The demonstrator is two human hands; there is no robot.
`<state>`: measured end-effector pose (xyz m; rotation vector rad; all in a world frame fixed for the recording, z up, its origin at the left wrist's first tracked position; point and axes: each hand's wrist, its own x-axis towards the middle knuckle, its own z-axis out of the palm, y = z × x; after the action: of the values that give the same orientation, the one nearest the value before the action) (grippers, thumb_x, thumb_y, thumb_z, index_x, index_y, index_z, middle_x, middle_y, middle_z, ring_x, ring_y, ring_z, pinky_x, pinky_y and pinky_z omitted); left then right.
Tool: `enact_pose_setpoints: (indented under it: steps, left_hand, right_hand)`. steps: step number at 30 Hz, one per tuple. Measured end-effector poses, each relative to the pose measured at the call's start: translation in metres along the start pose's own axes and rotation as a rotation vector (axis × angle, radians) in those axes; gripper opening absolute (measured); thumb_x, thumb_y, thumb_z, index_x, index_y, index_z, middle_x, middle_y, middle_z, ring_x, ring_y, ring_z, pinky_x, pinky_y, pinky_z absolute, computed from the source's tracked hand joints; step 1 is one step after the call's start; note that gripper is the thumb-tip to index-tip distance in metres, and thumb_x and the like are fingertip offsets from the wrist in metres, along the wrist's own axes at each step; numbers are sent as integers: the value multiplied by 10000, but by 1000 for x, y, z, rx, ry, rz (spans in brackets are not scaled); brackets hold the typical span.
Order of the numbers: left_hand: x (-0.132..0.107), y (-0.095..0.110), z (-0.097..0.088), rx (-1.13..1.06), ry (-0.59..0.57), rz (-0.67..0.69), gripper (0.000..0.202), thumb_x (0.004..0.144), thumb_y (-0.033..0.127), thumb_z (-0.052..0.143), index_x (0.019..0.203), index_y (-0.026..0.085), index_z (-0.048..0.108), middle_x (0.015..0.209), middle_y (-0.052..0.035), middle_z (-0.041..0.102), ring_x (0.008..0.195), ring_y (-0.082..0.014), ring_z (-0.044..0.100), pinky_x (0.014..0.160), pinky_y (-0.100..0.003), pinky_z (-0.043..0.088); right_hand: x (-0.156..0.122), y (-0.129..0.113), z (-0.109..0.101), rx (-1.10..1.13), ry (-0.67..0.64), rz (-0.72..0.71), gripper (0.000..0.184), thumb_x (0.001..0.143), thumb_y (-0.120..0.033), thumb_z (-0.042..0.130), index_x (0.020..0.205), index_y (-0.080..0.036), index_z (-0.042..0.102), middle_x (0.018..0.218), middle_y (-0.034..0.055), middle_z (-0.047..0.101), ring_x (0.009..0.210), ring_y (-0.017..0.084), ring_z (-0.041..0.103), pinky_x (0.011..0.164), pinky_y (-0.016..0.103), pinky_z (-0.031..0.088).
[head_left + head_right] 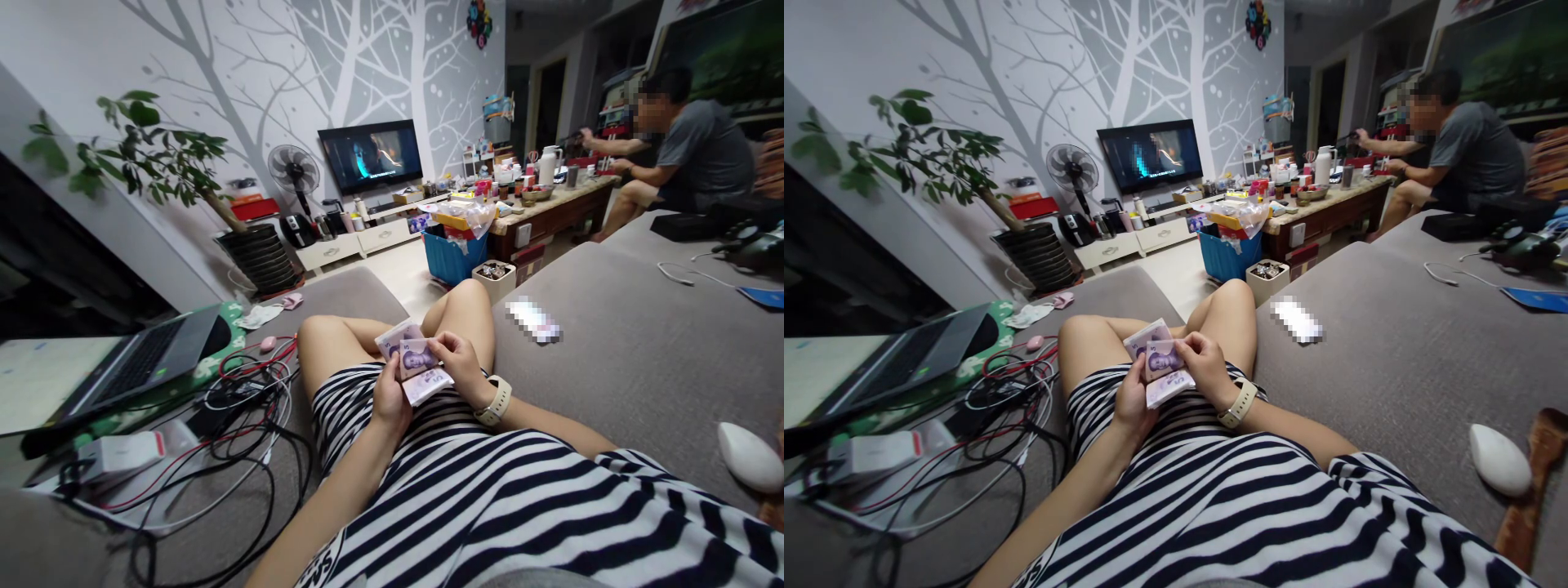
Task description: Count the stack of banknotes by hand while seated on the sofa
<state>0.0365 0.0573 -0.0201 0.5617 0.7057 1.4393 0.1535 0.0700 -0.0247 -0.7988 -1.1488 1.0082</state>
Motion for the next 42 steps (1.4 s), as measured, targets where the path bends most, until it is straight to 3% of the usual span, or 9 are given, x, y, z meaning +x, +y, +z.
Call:
enact_pose_setpoints:
  steps: [5, 10, 27, 42]
  left_hand:
    - [2, 1, 0, 14, 27, 29, 244, 843, 258, 526, 952, 81, 655, 893, -121, 726, 805, -223, 694, 809, -356, 537]
    - [2, 2, 0, 40, 39, 28, 252, 851, 250, 499, 957, 80, 651, 814, -99, 726, 756, -214, 692, 795, -361, 540]
    - [1, 5, 0, 77, 17, 10, 266, 856, 260, 490, 988, 91, 647, 806, -91, 718, 686, -209, 683, 725, -357, 554]
    - [-4, 9, 7, 96, -1, -5, 293, 875, 271, 453, 995, 72, 631, 825, -116, 722, 708, -224, 693, 762, -387, 553]
  right_hand:
    - [-3, -3, 0, 2, -30, -72, 309, 781, -464, 601, 659, -182, 559, 597, -27, 482, 582, 117, 421, 561, 246, 352]
    - [-4, -6, 1, 58, -56, -48, 298, 766, -473, 621, 741, -176, 621, 658, -4, 562, 616, 131, 479, 592, 257, 400]
    - [-4, -8, 3, 92, -57, -40, 315, 762, -487, 625, 718, -184, 553, 635, -28, 501, 587, 112, 428, 555, 241, 362]
    - [-5, -14, 5, 149, -67, -41, 320, 757, -475, 643, 710, -180, 527, 603, -45, 473, 556, 97, 398, 535, 233, 333]
